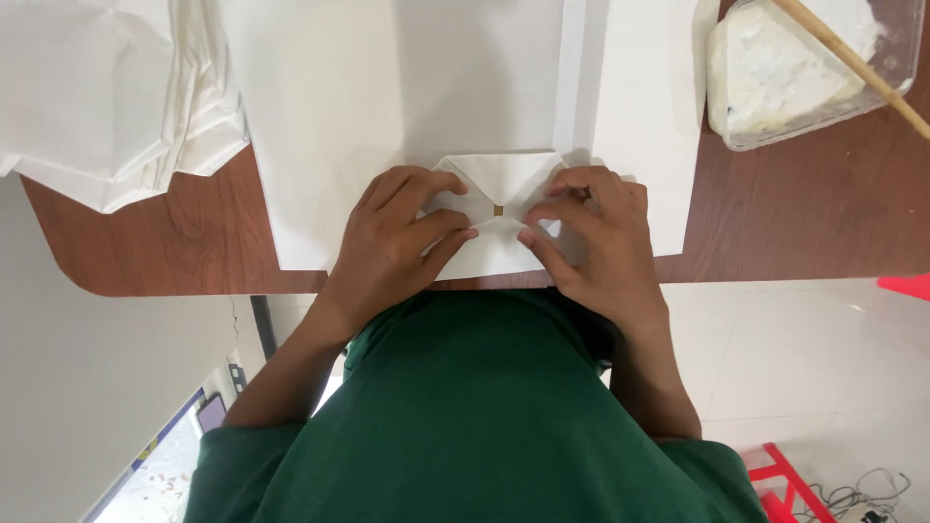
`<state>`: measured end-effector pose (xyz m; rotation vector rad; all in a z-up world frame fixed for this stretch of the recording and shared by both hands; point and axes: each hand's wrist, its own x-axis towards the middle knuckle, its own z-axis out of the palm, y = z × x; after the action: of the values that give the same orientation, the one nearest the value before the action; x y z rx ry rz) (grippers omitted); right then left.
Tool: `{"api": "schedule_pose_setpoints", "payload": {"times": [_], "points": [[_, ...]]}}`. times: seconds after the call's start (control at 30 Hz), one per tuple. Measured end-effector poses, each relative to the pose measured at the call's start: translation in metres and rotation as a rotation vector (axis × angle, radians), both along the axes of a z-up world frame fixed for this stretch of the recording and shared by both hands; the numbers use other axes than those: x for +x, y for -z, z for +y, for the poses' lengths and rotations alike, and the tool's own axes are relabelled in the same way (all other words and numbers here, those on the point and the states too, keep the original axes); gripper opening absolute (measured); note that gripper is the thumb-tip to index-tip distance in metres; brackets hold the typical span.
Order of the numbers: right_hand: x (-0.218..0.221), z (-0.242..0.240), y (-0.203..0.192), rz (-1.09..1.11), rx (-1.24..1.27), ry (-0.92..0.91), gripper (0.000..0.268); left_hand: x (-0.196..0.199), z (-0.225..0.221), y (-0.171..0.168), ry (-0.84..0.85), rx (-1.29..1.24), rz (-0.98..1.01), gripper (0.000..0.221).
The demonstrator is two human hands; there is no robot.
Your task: Folding paper sheets and applying glue with a brush to manually assemble bags.
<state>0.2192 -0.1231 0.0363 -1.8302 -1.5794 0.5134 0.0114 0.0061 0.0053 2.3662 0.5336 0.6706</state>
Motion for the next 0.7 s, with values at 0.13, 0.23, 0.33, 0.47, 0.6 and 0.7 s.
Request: {"api": "schedule_pose_setpoints", "payload": {"times": [0.13,0.23,0.33,0.47,0.6,0.7], "points": [[-0.003,0.003,-0.005,-0.010,-0.019,0.000,0.008,0.005,0.000,-0.006,-0.007,-0.026,0.013,0.006],[-0.006,0.005,-0.001,-0.037,-0.013,0.030,0.007,0.007,0.000,-0.004,-0.020,-0.056,0.002,0.007],[-0.009,0.006,0.001,-0.079,-0.042,0.056,0.010,0.009,-0.002,-0.002,-0.030,-0.047,0.022,0.007],[-0.012,0.007,0.004,-0.191,-0.062,0.067,0.012,0.015,0.000,-0.004,-0.064,0.033,0.031,0.009],[-0.014,0.012,0.002,-0.288,-0.111,0.061,0.015,0.015,0.004,-0.008,-0.070,0.073,0.074,0.008],[-0.014,0.015,-0.004,-0.295,-0.136,0.046,0.016,0.013,0.003,-0.015,-0.047,0.061,0.068,0.009]]}}
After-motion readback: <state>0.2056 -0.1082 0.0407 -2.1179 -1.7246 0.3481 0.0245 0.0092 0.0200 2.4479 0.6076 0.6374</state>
